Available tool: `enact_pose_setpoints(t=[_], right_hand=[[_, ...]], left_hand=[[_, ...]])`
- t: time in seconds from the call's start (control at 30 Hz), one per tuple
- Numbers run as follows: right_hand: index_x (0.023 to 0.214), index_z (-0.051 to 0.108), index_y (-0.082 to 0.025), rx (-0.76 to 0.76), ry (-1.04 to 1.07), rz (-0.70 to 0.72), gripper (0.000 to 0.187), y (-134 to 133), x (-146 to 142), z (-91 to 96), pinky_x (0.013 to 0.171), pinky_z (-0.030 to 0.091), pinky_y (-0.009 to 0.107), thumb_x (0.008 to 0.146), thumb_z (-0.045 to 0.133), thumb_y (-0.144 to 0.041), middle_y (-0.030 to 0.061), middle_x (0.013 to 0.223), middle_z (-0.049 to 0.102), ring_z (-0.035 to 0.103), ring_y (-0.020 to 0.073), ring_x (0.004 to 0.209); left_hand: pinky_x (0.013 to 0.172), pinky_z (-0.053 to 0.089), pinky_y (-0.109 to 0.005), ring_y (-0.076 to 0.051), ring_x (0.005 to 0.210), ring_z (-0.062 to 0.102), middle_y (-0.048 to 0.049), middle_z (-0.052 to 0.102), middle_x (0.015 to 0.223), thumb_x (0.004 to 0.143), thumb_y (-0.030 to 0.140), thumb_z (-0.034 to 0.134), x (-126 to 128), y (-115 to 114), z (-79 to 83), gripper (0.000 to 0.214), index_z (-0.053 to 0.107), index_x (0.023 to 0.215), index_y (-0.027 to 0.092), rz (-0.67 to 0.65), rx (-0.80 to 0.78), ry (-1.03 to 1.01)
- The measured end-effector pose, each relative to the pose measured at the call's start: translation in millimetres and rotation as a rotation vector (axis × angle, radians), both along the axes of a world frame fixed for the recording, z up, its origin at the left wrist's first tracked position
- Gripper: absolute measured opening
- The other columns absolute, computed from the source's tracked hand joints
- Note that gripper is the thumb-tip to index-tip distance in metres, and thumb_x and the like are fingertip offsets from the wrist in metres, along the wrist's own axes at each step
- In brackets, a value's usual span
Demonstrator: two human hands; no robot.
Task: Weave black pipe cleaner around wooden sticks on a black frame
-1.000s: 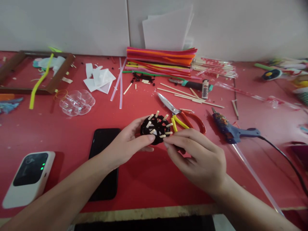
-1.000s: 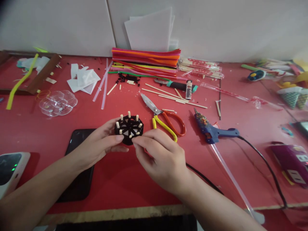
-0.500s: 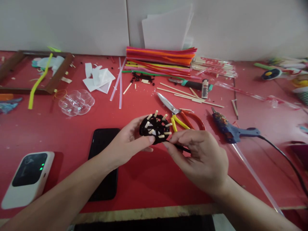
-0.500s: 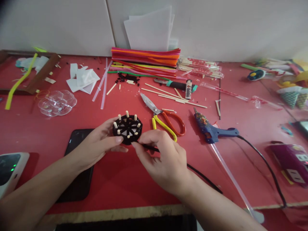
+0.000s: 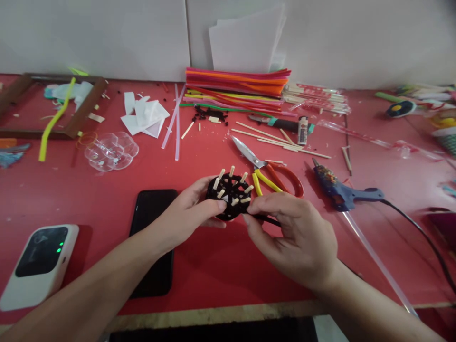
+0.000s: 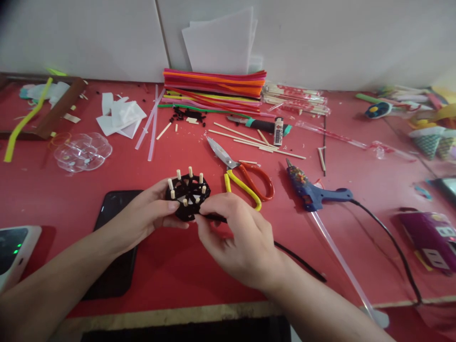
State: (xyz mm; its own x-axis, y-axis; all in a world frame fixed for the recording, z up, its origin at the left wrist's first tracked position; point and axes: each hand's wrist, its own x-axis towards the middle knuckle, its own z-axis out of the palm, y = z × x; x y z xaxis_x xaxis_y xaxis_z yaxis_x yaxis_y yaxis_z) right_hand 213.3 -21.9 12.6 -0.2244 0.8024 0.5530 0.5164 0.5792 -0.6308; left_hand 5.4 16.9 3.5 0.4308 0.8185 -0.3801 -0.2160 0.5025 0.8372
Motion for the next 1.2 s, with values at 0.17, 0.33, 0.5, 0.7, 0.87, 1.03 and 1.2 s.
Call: enact_pose_setpoints(t=[0.17,0.33,0.5,0.7,0.87,1.03,1.2], right_hand=[[0.111,0.062,-0.026,0.048,-0.083,-0.038,0.027,2,0,6.7,0.075,0.071,0.030,0.090,0.069,-0.009,0.0007,0.090,0.078,0.078,0.0171,0.077],[0.106,0.065,-0.026,-0.018,-0.074,-0.047,0.020,2,-1,7.1,0.069,0.071,0.029,0.092,0.069,-0.013,0.0014,0.089,0.079,0.079,0.0183,0.075],[0.119,0.059,-0.028,0.049,-0.058,-0.047,0.034,1,0,2.8,0.071,0.071,0.028,0.092,0.068,-0.010,0.0008,0.094,0.079,0.080,0.0174,0.078],[0.122,0.059,-0.030,0.049,-0.049,-0.035,0.038,2,0,2.6,0.076,0.072,0.032,0.091,0.069,-0.010,0.0005,0.096,0.079,0.080,0.0188,0.079],[0.114,0.063,-0.030,0.053,-0.049,-0.042,0.032,3,0,3.2,0.077,0.071,0.034,0.090,0.070,-0.010,0.0002,0.090,0.078,0.079,0.0194,0.076],[0.125,0.059,-0.030,0.012,0.023,-0.040,0.042,2,1,-1.3,0.073,0.070,0.032,0.089,0.070,-0.010,0.0010,0.090,0.077,0.079,0.0199,0.079],[0.128,0.057,-0.030,0.000,0.039,-0.051,0.045,1,0,-5.4,0.073,0.069,0.032,0.089,0.070,-0.010,0.0023,0.095,0.076,0.079,0.0201,0.082]], left_hand=[[0.073,0.065,-0.033,-0.026,0.100,0.073,-0.0088,0.073,0.114,0.083,0.038,0.082,-2,1,0.1,0.051,0.064,0.128,0.022,-0.031,0.009,-0.009],[0.073,0.066,-0.032,-0.031,0.116,0.069,-0.0112,0.070,0.129,0.083,0.042,0.083,-2,1,2.2,0.061,0.060,0.137,0.025,-0.042,0.056,-0.011],[0.073,0.067,-0.031,-0.031,0.118,0.068,-0.0117,0.069,0.129,0.083,0.040,0.083,-2,1,2.2,0.060,0.060,0.136,0.024,-0.036,0.057,-0.008],[0.069,0.066,-0.030,-0.030,0.113,0.070,-0.0120,0.069,0.128,0.081,0.035,0.082,-1,0,2.0,0.061,0.059,0.137,0.024,-0.028,0.011,-0.009],[0.066,0.066,-0.030,-0.031,0.111,0.070,-0.0135,0.069,0.131,0.078,0.031,0.080,0,0,5.0,0.060,0.060,0.134,0.022,-0.014,-0.038,-0.001],[0.065,0.066,-0.029,-0.032,0.114,0.070,-0.0132,0.068,0.132,0.078,0.030,0.080,1,0,5.0,0.061,0.059,0.135,0.023,-0.011,-0.033,-0.016],[0.069,0.067,-0.030,-0.032,0.122,0.066,-0.0096,0.065,0.138,0.080,0.030,0.081,0,-2,-0.7,0.065,0.056,0.140,0.028,0.017,0.055,-0.022]])
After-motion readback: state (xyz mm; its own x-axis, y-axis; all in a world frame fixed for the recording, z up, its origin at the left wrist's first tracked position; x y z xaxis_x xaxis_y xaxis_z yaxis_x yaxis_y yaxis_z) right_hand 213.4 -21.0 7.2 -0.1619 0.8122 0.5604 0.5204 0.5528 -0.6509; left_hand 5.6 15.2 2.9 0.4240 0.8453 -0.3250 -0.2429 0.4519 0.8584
